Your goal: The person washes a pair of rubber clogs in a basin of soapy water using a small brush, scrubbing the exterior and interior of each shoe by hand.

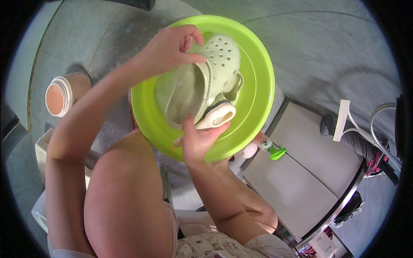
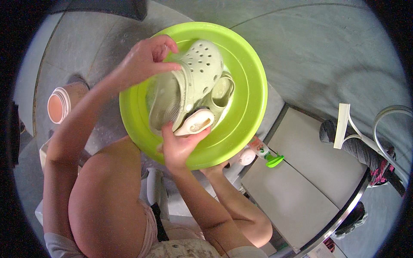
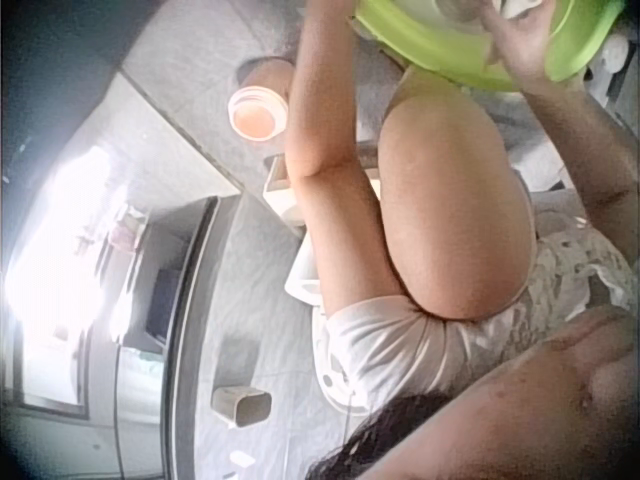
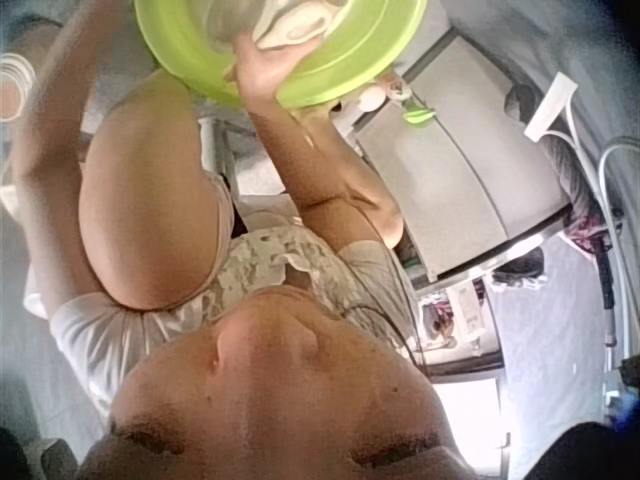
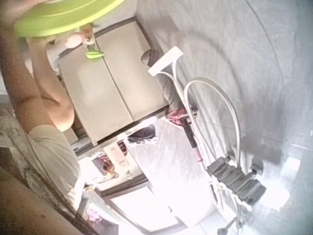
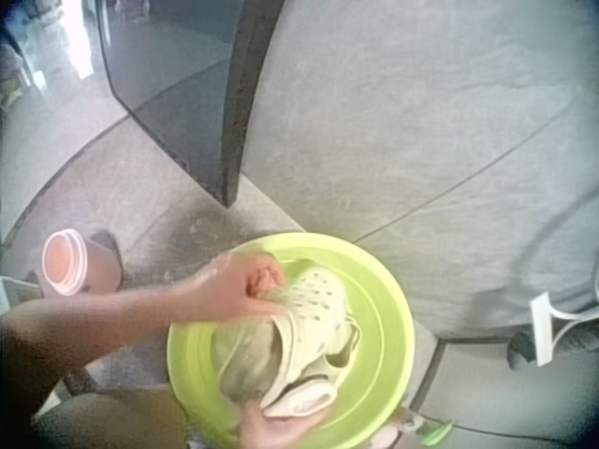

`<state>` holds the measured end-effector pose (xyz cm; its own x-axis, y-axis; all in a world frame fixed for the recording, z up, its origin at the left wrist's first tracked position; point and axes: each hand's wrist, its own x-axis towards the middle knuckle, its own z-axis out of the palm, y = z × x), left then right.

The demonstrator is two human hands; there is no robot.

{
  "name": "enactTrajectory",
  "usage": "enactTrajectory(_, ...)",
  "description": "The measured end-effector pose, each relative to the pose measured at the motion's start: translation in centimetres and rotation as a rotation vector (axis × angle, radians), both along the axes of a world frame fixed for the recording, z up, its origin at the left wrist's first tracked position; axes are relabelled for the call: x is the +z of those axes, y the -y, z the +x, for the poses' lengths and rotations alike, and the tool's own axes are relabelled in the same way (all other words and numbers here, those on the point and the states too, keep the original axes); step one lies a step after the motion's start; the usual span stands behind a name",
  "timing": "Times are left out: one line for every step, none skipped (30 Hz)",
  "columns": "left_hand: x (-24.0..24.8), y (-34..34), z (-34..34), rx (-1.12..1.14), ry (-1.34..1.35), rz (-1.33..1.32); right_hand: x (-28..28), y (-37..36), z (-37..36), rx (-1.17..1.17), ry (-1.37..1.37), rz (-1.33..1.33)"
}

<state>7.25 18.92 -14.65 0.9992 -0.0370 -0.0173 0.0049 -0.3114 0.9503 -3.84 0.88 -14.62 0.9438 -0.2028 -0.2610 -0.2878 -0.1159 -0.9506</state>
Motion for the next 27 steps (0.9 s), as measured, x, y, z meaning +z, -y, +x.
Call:
enactTrajectory(0.5, 1.1, -1.0, 0.154, -0.137, 0.01, -0.2, -0.3, 0.1, -0.001, 0.002, -0.003)
enactTrajectory(0.5, 2.1, -1.8, 0.15, -0.134, 0.005, -0.4, -0.6, 0.4, -0.036, 0.068, -0.006)
enactTrajectory(0.5, 3.0, -2.6, 0.22, -0.211, -0.179, -0.5, -0.8, 0.8, -0.071, 0.135, -0.01)
enactTrajectory(0.6, 3.5, -3.3, 0.294, -0.291, -0.357, -0.5, -1.0, 0.9, -0.072, 0.134, -0.009)
enactTrajectory(0.8, 3.4, -3.9, 0.193, -0.382, -0.42, -0.6, -1.2, 1.1, -0.07, 0.137, -0.03)
enactTrajectory(0.9, 3.7, -4.2, 0.192, -0.382, -0.42, -0.6, -1.4, 1.2, -0.069, 0.14, -0.051)
enactTrajectory(1.2, 3.8, -4.5, 0.24, -0.386, -0.753, -0.5, -1.8, 1.3, -0.068, 0.141, -0.046)
enactTrajectory(1.4, 3.8, -4.6, 0.284, -0.383, -1.087, -0.3, -2.3, 1.3, -0.083, 0.13, -0.015)
enactTrajectory(0.9, 3.7, -4.1, 0.284, -0.381, -1.084, -0.3, -2.7, 1.2, -0.098, 0.118, 0.016)
enactTrajectory(0.3, 3.5, -3.3, 0.263, -0.433, -1.648, -0.6, -3.1, 0.6, -0.097, 0.112, 0.027)
enactTrajectory(-0.1, 3.2, -3.0, 0.223, -0.464, -2.213, -1.2, -3.3, -0.2, -0.012, 0.146, -0.057)
enactTrajectory(-0.4, 3.2, -3.0, 0.233, -0.463, -2.202, -1.8, -3.3, -0.8, 0.073, 0.181, -0.14)
enactTrajectory(0.0, 3.6, -2.4, 0.257, -0.418, -2.065, -2.5, -3.1, -1.0, 0.128, 0.213, -0.182)
enactTrajectory(0.6, 4.0, -1.8, 0.275, -0.371, -1.931, -3.0, -2.8, -1.0, 0.127, 0.214, -0.177)
enactTrajectory(1.2, 4.2, -1.2, 0.365, -0.367, -1.877, -3.3, -2.4, -1.0, 0.111, 0.109, 0.036)
enactTrajectory(1.3, 3.8, -1.1, 0.366, -0.364, -1.869, -3.4, -2.1, -0.9, 0.095, 0.004, 0.25)
enactTrajectory(1.2, 3.1, -0.9, 0.247, -0.37, -1.95, -3.6, -1.9, 0.2, 0.011, -0.102, 0.329)
enactTrajectory(1.2, 2.5, -0.9, 0.127, -0.374, -2.025, -4.2, -1.5, 1.3, 0.016, -0.085, 0.346)
enactTrajectory(1.3, 2.1, -0.6, 0.126, -0.369, -2.022, -5.5, -0.8, 2.6, 0.02, -0.062, 0.356)
enactTrajectory(1.4, 1.7, -0.7, 0.114, -0.407, -2.026, -7.5, -0.4, 3.7, 0.039, -0.11, 0.219)
enactTrajectory(1.6, 1.5, -0.5, 0.091, -0.442, -2.037, -9.8, 0.5, 5.0, 0.057, -0.148, 0.075)
enactTrajectory(1.7, 1.6, -0.3, 0.081, -0.435, -2.04, -12.3, 1.8, 6.2, 0.058, -0.138, 0.072)
enactTrajectory(1.7, 1.7, -0.1, -0.036, -0.387, -2.079, -15.0, 3.2, 7.3, 0.138, -0.031, -0.304)
enactTrajectory(1.6, 1.7, 0.0, -0.149, -0.336, -2.112, -16.8, 4.1, 7.9, 0.216, 0.076, -0.678)
enactTrajectory(1.6, 1.4, -0.3, -0.138, -0.329, -2.106, -17.6, 3.6, 7.5, 0.225, 0.076, -0.67)
enactTrajectory(1.8, 1.2, -0.6, -0.165, -0.324, -2.092, -18.3, 3.2, 7.0, 0.082, -0.203, -0.451)
enactTrajectory(2.0, 1.2, -0.7, -0.198, -0.318, -2.079, -18.8, 3.1, 6.4, 0.017, -0.337, -0.336)
